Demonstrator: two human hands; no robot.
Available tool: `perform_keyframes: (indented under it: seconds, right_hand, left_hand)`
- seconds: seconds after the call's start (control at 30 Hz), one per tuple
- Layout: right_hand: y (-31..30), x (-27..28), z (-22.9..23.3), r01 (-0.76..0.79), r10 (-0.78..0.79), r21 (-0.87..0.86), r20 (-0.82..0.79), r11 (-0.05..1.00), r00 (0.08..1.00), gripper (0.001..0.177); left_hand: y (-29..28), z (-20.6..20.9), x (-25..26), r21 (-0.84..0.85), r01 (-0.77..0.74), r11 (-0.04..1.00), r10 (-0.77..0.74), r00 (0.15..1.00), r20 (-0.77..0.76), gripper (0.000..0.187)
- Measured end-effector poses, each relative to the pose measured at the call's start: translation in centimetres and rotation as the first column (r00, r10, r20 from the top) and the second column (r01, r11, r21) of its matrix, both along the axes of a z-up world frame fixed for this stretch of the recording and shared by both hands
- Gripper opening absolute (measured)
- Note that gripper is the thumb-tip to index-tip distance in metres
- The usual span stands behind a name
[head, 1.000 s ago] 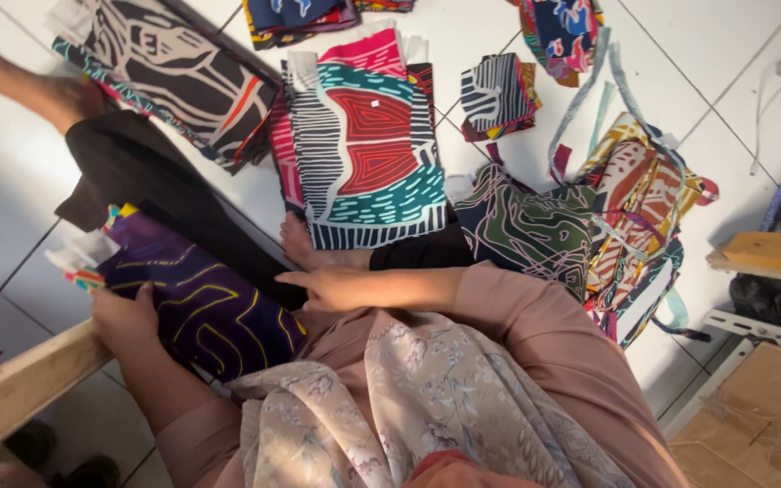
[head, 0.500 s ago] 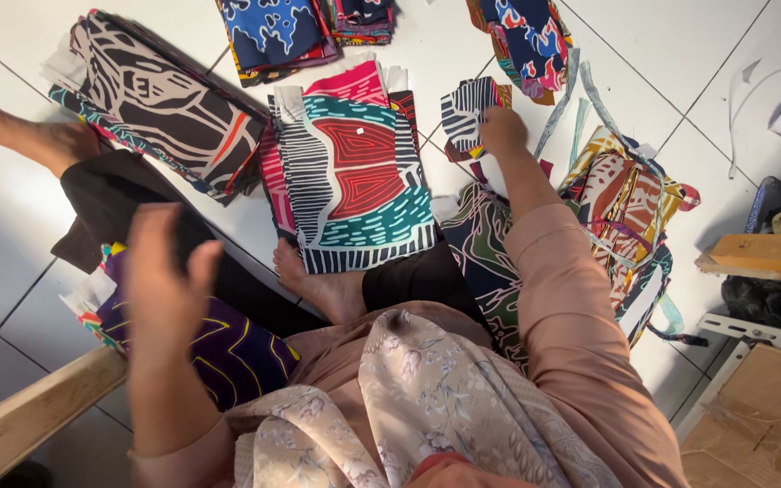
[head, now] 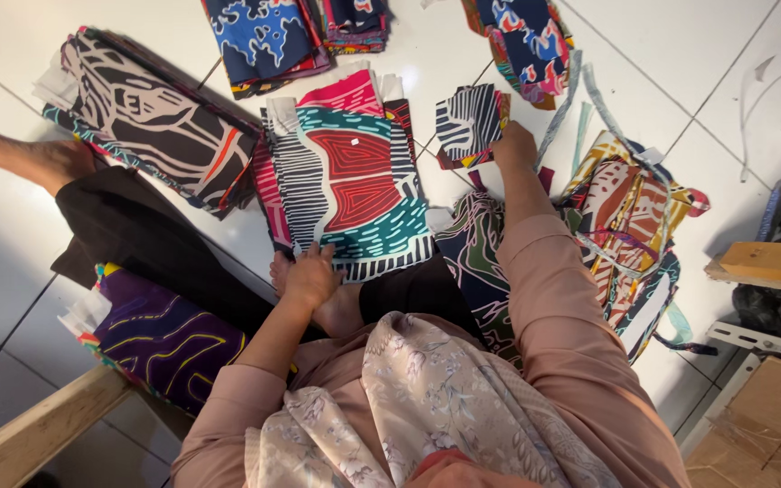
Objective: The person sits on the floor and folds multiple pieces of colorful patterned fabric by hand. They pick up each piece, fold it into a smaller rectangle, and place it into a growing stack on the floor.
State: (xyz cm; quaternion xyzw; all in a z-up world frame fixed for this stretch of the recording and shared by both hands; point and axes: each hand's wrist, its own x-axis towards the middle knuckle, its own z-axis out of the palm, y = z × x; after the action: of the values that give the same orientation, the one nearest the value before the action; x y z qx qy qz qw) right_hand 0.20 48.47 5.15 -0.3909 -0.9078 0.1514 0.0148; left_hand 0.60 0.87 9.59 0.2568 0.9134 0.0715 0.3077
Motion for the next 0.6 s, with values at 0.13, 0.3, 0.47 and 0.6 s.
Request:
perform_keyframes:
  seconds: [0.13,0.3,0.47,0.6]
  right_hand:
    - [0.5,-0.2,-1.2,0.103,-0.108,-0.040,-0.157,0.994,0.982,0.015]
    - [2.0,-0.5,-3.3,0.024,-0.011,0.025,-0.428,0.999,0.904,0.015]
    - [3.3,-0.7,-4.3,0.247,-0.459,-0.642,-0.185,0.726,0.869,0.008]
    - [1.1,-2.0,-1.4,-0.124,-0.184,-0.459,-0.569,0.880,0.801,0.009]
  left_hand:
    - [-2.8,-2.4,-0.4,0.146,-0.075,0.986,0.088,0.992,-0.088,0.064]
    - [-3.5,-2.8,-0.5,0.230,-0.095,0.969,0.131,0.981,-0.145,0.059]
    - [-3.4,-1.1,-0.7,0.228,-0.184,0.956,0.203,0.977,-0.062,0.053]
    - [-3.7,0.1,-0.8,0.338,-0.236,0.911,0.256,0.967,-0.013,0.051]
